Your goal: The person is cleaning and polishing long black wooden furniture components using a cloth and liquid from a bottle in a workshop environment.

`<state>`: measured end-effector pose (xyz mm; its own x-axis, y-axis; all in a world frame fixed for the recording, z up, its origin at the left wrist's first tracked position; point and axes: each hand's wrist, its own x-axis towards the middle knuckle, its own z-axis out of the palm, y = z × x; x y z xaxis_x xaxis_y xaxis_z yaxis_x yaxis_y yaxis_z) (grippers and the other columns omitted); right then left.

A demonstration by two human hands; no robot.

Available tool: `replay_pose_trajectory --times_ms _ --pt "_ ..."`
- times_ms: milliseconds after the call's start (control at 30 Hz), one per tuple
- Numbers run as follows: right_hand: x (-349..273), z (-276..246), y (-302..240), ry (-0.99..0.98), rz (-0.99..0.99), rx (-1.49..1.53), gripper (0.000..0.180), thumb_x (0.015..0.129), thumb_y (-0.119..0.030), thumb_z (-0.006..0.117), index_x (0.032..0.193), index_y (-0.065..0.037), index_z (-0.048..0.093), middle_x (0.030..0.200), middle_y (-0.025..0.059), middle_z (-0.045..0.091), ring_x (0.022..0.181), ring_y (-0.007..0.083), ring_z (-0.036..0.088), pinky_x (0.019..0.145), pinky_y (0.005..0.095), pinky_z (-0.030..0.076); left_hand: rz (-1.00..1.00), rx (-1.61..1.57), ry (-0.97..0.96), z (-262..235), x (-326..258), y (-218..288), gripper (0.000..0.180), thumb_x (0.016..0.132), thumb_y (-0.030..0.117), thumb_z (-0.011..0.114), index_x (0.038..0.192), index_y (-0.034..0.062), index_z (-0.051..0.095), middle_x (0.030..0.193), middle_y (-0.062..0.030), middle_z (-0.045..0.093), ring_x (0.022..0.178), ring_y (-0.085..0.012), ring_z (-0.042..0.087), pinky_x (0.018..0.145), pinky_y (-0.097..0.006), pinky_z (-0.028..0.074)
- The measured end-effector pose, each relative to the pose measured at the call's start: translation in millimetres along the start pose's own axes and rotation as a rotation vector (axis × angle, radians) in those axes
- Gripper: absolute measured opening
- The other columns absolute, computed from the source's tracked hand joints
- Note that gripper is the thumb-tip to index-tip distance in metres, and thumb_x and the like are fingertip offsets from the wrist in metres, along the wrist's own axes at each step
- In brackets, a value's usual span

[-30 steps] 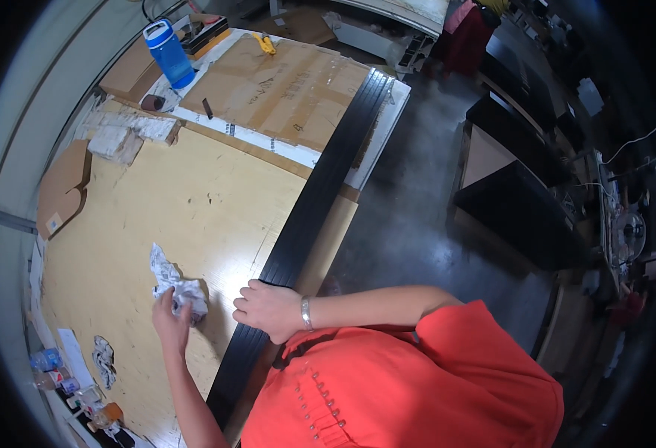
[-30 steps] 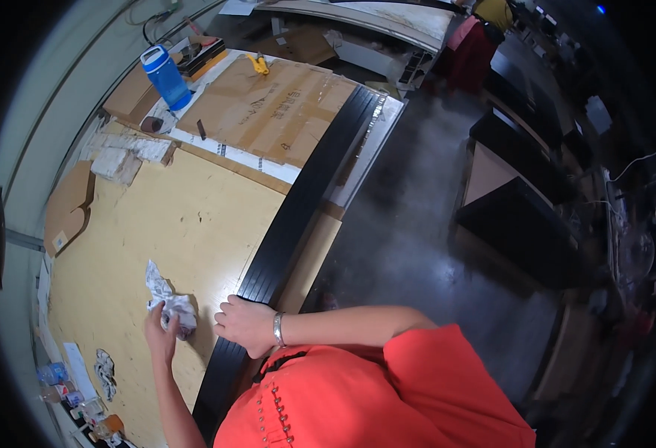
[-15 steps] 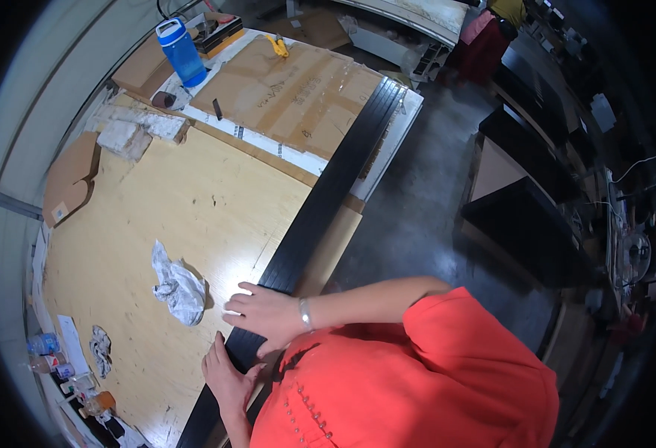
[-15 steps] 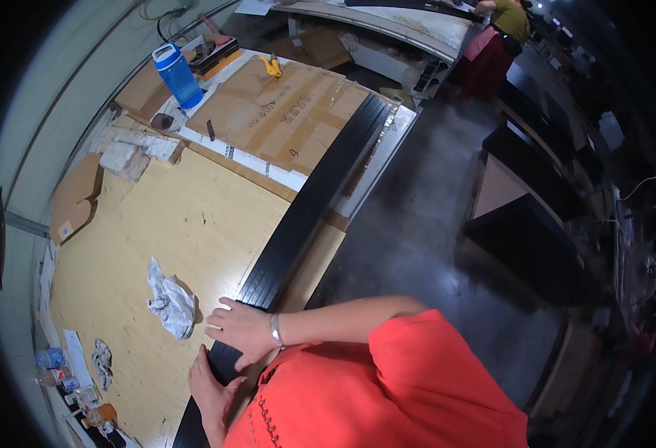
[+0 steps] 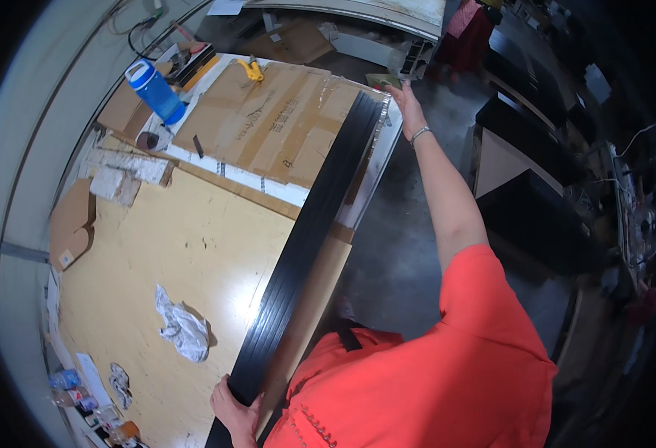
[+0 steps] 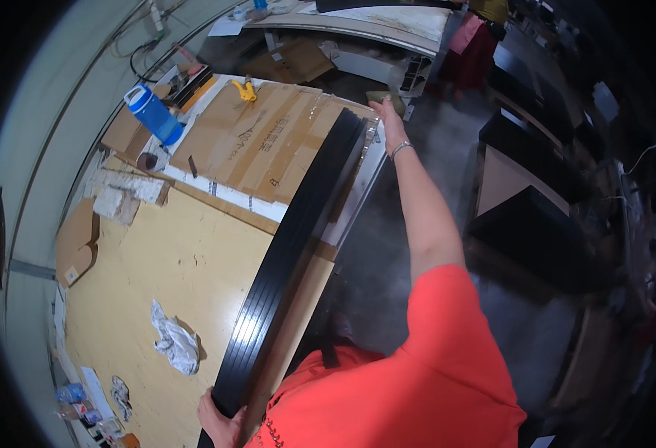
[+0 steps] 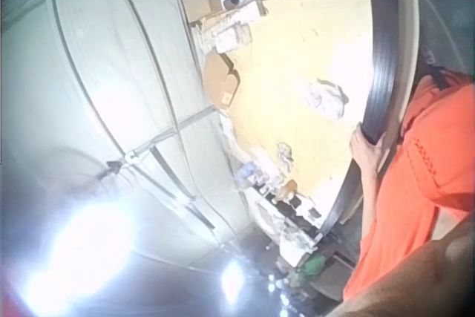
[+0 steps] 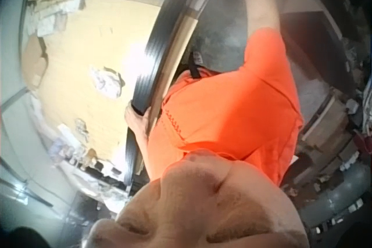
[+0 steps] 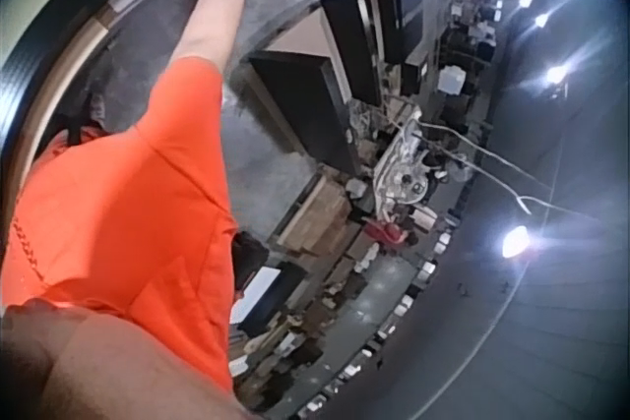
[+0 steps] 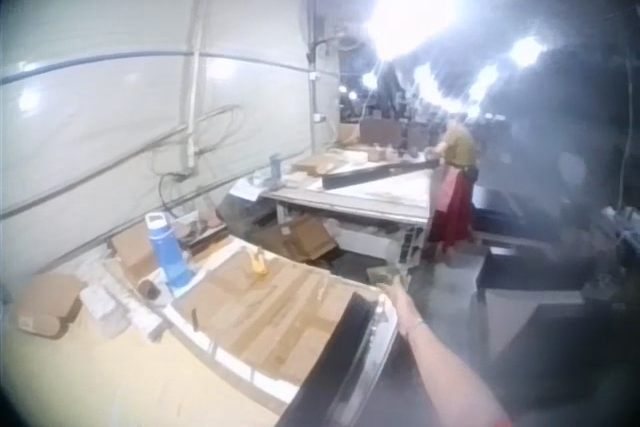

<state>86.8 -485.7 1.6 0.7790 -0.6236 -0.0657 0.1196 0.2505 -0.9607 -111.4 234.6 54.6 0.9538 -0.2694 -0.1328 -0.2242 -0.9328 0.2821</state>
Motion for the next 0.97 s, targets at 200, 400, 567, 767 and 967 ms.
replay_pose_trajectory --times_ms 200,400,567,767,967 --pt "29 -3 3 -0.112 0.028 -0.131 0.087 0.101 -0.067 0.016 0.149 0.002 0.041 0.157 0.017 0.037 0.151 0.0244 0.024 0.122 0.0355 0.011 -0.019 -0.034 -0.124 -21 4 16 0.084 0.067 0.033 0.087 0.137 0.0034 0.05 0.125 -0.0249 0.058 0.118 -0.0453 0.05 0.103 -0.053 0.04" --pt "38 7 4 -0.236 0.135 -0.218 0.082 0.102 -0.066 0.016 0.145 -0.004 0.051 0.148 0.0124 0.051 0.142 0.0217 0.04 0.119 0.0347 0.022 -0.031 -0.018 -0.127 -20 -2 16 0.088 0.066 0.035 0.09 0.137 0.0005 0.05 0.127 -0.0266 0.057 0.119 -0.0458 0.05 0.104 -0.052 0.039" --pt "35 19 17 -0.264 0.192 -0.078 0.075 0.104 -0.063 0.024 0.13 -0.006 0.065 0.132 0.0076 0.064 0.124 0.0169 0.054 0.111 0.0307 0.034 -0.051 -0.012 -0.125 -22 0 17 0.091 0.065 0.035 0.09 0.139 0.0005 0.049 0.127 -0.0269 0.057 0.118 -0.0461 0.05 0.105 -0.052 0.039" --pt "50 15 34 -0.179 0.137 -0.09 0.07 0.105 -0.06 0.027 0.116 -0.008 0.074 0.125 0.0046 0.068 0.118 0.0152 0.056 0.107 0.0287 0.038 -0.08 -0.033 -0.138 -23 2 20 0.093 0.065 0.033 0.091 0.14 0.0007 0.048 0.128 -0.0271 0.056 0.119 -0.0454 0.05 0.105 -0.051 0.039" --pt "39 25 21 -0.256 0.22 -0.028 0.07 0.104 -0.06 0.027 0.114 -0.011 0.075 0.124 0.0038 0.068 0.12 0.0156 0.056 0.11 0.0296 0.038 -0.173 -0.026 -0.168 -25 0 22 0.092 0.066 0.026 0.091 0.143 0.0026 0.047 0.133 -0.0264 0.053 0.122 -0.0436 0.049 0.107 -0.049 0.039"
